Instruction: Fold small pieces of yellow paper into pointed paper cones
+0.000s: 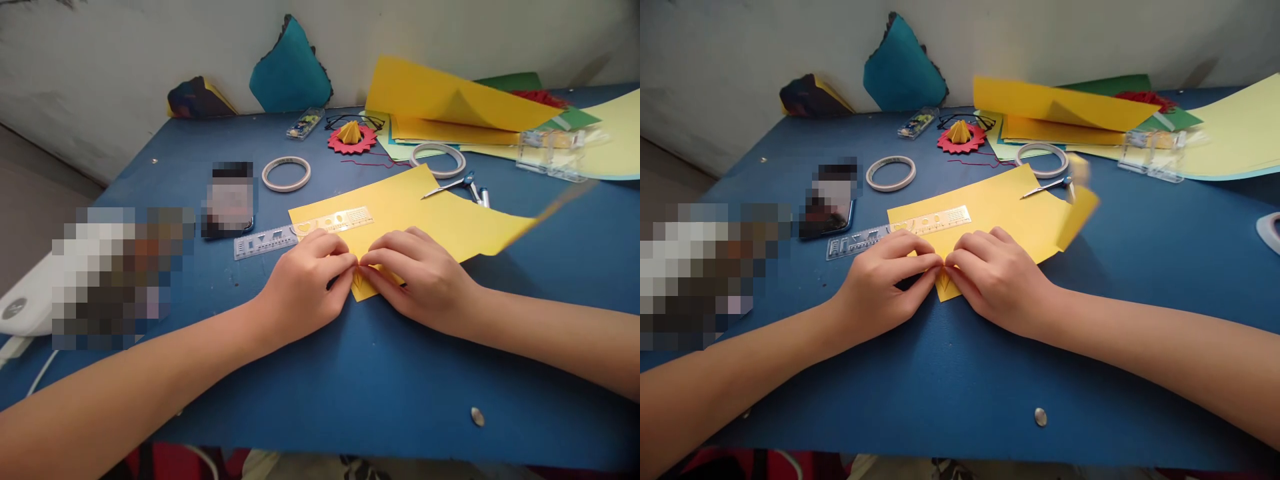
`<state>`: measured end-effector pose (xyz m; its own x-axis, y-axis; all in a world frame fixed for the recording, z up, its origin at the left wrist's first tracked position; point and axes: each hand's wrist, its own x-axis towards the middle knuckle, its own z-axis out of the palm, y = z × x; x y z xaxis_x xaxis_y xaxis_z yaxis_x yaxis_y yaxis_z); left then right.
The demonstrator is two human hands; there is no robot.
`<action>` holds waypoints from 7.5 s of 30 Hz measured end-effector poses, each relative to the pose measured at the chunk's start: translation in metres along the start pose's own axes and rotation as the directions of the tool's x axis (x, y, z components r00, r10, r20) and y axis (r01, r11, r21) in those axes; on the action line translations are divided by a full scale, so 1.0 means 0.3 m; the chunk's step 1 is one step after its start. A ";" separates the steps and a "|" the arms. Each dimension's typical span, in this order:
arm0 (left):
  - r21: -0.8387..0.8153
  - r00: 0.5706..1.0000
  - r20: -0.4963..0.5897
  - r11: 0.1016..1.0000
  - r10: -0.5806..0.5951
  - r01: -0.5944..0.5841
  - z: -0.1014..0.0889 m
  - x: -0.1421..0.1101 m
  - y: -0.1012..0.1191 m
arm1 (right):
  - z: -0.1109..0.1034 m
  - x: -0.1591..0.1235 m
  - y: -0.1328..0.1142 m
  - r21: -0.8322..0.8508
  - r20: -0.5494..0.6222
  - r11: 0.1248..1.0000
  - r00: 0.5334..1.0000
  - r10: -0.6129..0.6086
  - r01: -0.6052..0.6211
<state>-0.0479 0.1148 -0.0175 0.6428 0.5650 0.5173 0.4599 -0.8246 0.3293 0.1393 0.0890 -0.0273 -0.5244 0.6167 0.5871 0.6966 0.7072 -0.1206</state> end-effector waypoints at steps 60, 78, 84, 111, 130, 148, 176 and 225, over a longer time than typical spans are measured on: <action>-0.286 0.999 -0.012 0.958 -0.033 0.028 -0.041 0.007 0.011 | -0.055 0.021 -0.008 0.466 -0.010 0.872 0.984 0.177 -0.152; -0.346 0.991 -0.135 0.937 0.003 -0.050 -0.035 0.004 0.022 | -0.081 0.033 -0.009 0.729 0.513 0.303 0.783 0.352 -0.614; -0.464 0.949 -0.151 0.868 -0.275 0.177 -0.039 0.012 0.032 | -0.063 0.001 -0.031 0.714 0.247 0.534 0.878 0.411 -0.452; -0.400 0.967 -0.197 0.914 -0.163 0.072 -0.036 0.005 0.045 | -0.071 0.014 -0.034 0.689 0.237 0.493 0.808 0.539 -0.531; -0.314 0.968 -0.226 0.949 -0.110 0.035 -0.026 0.001 0.035 | -0.075 0.022 -0.042 0.647 0.439 0.472 0.799 0.412 -0.599; -0.791 0.854 0.151 0.457 -0.497 0.407 -0.034 0.013 0.060 | -0.056 0.008 -0.036 0.673 0.382 0.429 0.780 0.496 -0.603; -0.592 0.771 0.390 0.504 -0.503 0.629 -0.030 0.014 0.057 | -0.062 0.014 -0.025 0.644 0.360 0.467 0.778 0.514 -0.606; -0.510 0.817 0.432 0.644 -0.381 0.570 -0.042 0.016 0.062 | -0.078 0.019 -0.026 0.690 0.438 0.367 0.764 0.473 -0.623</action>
<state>-0.0440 0.1017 0.0012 0.6146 0.7875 -0.0446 0.3506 -0.2222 0.9098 0.1423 0.0789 -0.0042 -0.2859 0.9574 0.0407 0.2446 0.1140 -0.9629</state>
